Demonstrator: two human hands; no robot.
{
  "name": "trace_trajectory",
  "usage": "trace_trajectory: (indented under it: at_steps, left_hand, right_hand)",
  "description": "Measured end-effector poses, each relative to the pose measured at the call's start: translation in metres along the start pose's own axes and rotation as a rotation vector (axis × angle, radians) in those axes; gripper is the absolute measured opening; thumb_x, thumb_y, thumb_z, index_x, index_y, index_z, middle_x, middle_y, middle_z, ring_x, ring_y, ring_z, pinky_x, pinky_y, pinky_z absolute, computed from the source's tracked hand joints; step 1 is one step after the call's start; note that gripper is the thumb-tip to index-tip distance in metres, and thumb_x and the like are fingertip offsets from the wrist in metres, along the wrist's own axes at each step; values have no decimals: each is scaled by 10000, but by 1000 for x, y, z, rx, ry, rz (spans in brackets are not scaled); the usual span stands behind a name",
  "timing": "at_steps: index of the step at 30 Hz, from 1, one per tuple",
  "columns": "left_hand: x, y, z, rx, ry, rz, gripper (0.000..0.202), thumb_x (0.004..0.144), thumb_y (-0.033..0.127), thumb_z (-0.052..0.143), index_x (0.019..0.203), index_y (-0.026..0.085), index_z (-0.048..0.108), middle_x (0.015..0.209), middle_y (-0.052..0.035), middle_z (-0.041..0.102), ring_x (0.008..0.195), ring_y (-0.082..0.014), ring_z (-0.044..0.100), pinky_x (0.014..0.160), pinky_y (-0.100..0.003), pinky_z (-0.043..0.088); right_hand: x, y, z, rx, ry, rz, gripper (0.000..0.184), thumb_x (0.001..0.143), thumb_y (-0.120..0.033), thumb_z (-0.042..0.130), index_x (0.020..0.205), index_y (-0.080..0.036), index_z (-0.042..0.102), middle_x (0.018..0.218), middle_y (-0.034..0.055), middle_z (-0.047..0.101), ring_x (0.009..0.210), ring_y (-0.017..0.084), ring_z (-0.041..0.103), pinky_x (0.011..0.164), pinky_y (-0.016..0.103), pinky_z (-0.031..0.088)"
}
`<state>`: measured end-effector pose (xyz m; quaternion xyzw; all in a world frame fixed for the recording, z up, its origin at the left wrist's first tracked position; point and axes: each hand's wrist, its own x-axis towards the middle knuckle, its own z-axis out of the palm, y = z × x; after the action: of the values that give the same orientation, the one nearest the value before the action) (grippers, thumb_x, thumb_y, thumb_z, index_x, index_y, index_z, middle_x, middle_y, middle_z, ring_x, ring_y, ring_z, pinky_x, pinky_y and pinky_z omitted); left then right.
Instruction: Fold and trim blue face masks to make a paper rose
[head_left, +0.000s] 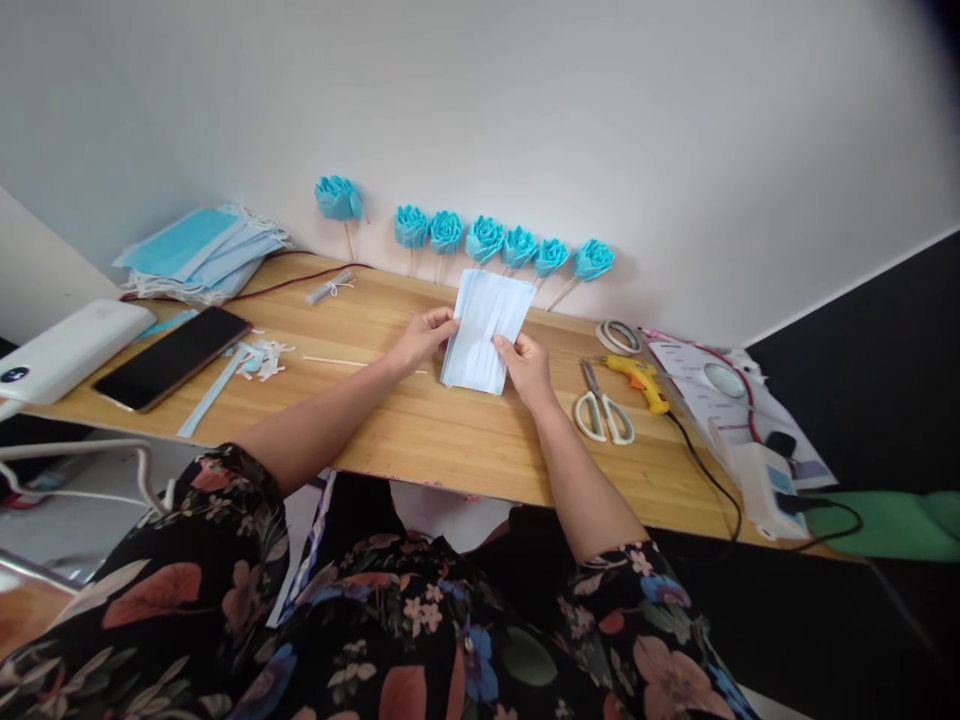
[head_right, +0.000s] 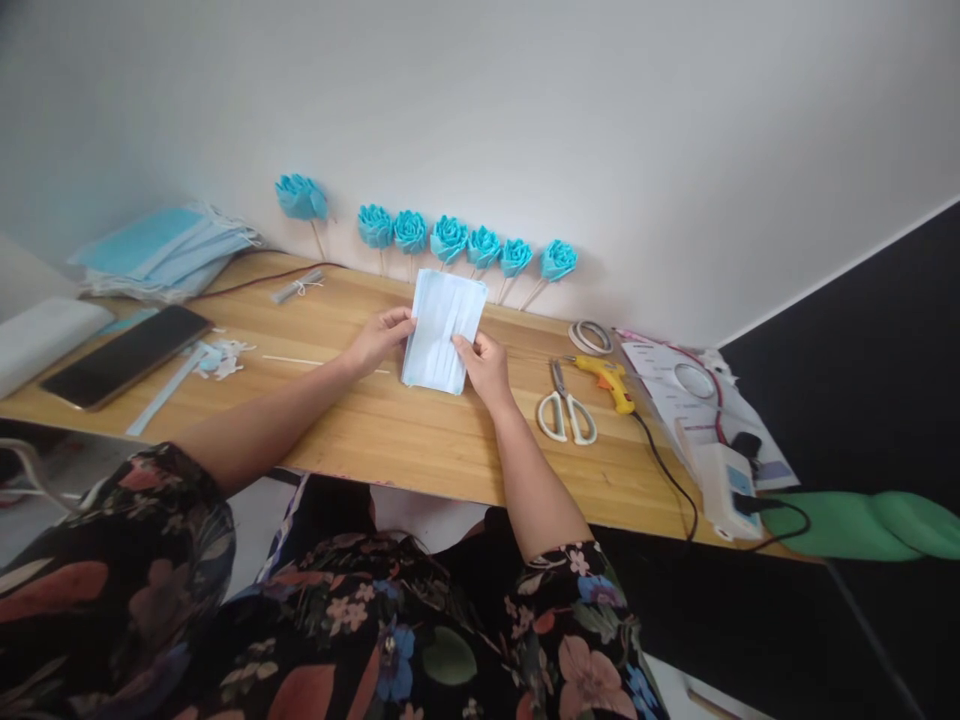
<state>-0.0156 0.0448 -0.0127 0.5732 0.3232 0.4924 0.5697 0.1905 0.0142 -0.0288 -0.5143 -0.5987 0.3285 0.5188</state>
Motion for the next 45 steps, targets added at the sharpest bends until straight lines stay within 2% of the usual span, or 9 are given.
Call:
trace_trajectory:
  at_steps: [6, 13, 17, 20, 24, 29, 34, 40, 45]
  left_hand:
    - [-1, -2, 2, -4, -46, 10, 495, 643, 567, 809, 865, 140, 690, 859, -40, 717, 839, -175, 636, 752, -266, 497]
    - [-3, -4, 5, 75, -73, -136, 435, 710, 554, 771, 731, 134, 661, 653, -19, 669, 619, -145, 591, 572, -256, 455]
    - [-1, -5, 2, -7, -48, -160, 474, 646, 563, 815, 779, 132, 669, 722, -32, 707, 672, -164, 628, 635, -279, 495]
    - [1, -6, -2, -95, -5, -164, 537, 618, 553, 840, 905, 122, 695, 854, -79, 755, 816, -225, 685, 782, -354, 543]
    - [3, -6, -8, -169, 64, -168, 526, 631, 506, 844, 968, 128, 703, 1004, -119, 768, 973, -291, 701, 926, -443, 534]
    - [2, -4, -8, -177, 85, -179, 504, 649, 480, 832, 986, 126, 710, 1053, -133, 763, 1028, -312, 696, 955, -468, 527]
    - [-2, -4, -1, -72, 50, -175, 432, 703, 485, 801, 942, 139, 702, 895, -82, 762, 897, -268, 707, 815, -397, 561]
    - [-5, -3, 6, 7, -74, -136, 403, 698, 516, 803, 841, 152, 707, 754, -37, 721, 775, -202, 675, 726, -311, 541]
    - [-7, 0, 7, 17, -116, -109, 448, 685, 548, 801, 833, 135, 709, 794, -47, 722, 773, -185, 662, 749, -306, 517]
  right_hand:
    - [-3, -2, 1, -5, -14, -8, 417, 772, -594, 671, 857, -187, 699, 757, -2, 674, 690, 160, 579, 644, 282, 476]
    - [-2, -2, 0, -82, 39, -12, 494, 801, -639, 611, 617, -197, 486, 569, -54, 398, 562, 93, 355, 527, 253, 263]
    - [2, 1, -1, -88, 147, -8, 512, 836, -633, 561, 592, -212, 401, 558, -63, 296, 557, 88, 292, 530, 268, 215]
    - [8, 2, -6, -15, 336, 43, 466, 806, -600, 606, 608, -210, 447, 555, -70, 342, 567, 90, 336, 534, 256, 268]
    - [17, -3, -17, 311, 460, 113, 385, 699, -559, 721, 774, -202, 595, 706, -49, 607, 708, 124, 557, 662, 258, 468]
    - [17, -19, -24, 578, 338, 27, 402, 677, -534, 774, 912, -235, 643, 943, -4, 728, 946, 166, 676, 884, 323, 547]
    - [6, -26, -8, 468, 142, 22, 386, 670, -517, 802, 899, -232, 680, 929, 3, 748, 966, 194, 679, 925, 356, 537]
    - [0, -23, 5, 325, 109, 29, 360, 653, -516, 800, 797, -210, 676, 933, 14, 740, 978, 196, 657, 919, 348, 513]
    - [-2, -23, 9, 314, 65, 90, 443, 655, -556, 781, 900, -211, 649, 914, 25, 739, 910, 204, 668, 869, 365, 536]
